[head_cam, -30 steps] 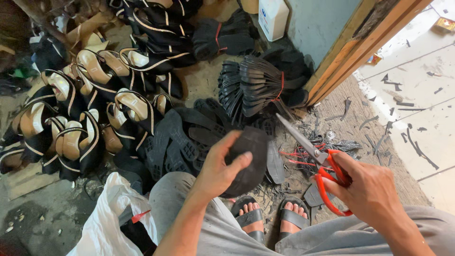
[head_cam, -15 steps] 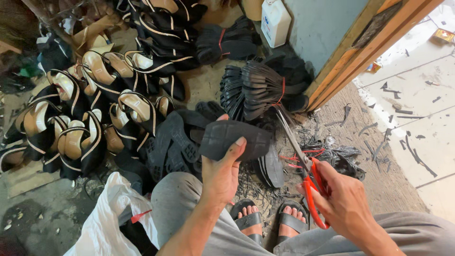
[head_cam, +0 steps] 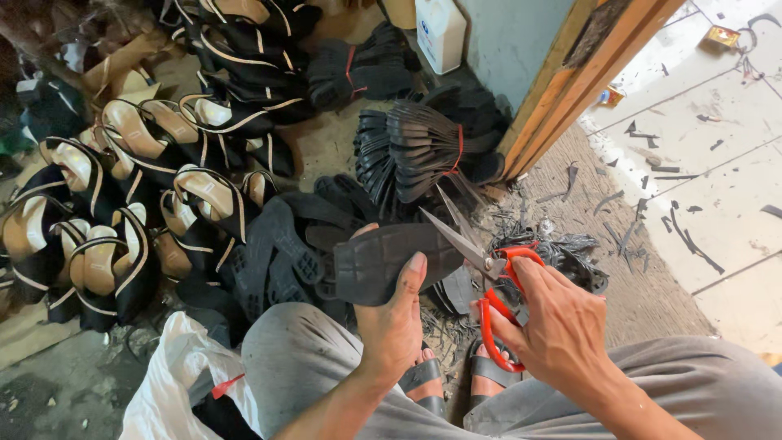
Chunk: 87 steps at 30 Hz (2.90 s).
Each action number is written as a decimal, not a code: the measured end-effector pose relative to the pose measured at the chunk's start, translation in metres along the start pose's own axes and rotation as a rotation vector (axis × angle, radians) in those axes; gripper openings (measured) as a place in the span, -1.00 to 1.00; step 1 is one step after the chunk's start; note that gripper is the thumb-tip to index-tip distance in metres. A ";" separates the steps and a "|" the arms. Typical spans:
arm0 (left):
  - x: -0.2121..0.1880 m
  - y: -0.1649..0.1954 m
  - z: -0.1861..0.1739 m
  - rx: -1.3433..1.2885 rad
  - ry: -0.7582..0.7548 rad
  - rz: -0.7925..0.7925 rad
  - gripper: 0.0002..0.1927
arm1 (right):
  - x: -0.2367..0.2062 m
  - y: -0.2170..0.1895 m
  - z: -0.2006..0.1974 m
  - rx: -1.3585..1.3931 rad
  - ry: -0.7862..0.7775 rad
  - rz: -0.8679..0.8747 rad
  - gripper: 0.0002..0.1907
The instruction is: The person sits on the floor and uses red-handled shears to trim the edges of black slipper soles. They hold each sole in the left hand and cut along the perimeter with the right hand, then place the trimmed sole into a white bag. The process repeats for multiple soles.
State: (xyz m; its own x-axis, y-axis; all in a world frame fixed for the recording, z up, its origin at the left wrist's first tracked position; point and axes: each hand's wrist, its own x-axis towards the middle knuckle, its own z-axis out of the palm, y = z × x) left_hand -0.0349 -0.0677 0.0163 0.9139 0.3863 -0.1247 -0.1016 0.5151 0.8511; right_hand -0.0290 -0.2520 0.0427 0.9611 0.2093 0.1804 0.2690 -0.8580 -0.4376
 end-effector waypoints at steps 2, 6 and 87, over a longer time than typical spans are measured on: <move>-0.002 0.001 0.003 -0.048 0.012 -0.037 -0.36 | 0.000 0.002 -0.002 -0.009 -0.020 0.017 -0.34; 0.011 0.008 -0.002 -0.111 -0.075 -0.005 -0.39 | -0.001 0.009 -0.004 -0.027 -0.096 0.023 -0.39; 0.052 -0.088 0.029 1.173 -0.370 0.155 -0.45 | 0.006 0.050 -0.020 0.424 -0.093 0.349 -0.74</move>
State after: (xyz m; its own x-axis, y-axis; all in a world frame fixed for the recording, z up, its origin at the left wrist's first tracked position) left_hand 0.0326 -0.1154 -0.0505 0.9990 0.0445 0.0072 0.0202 -0.5860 0.8100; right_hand -0.0107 -0.3031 0.0394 0.9940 0.0037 -0.1092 -0.0831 -0.6239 -0.7771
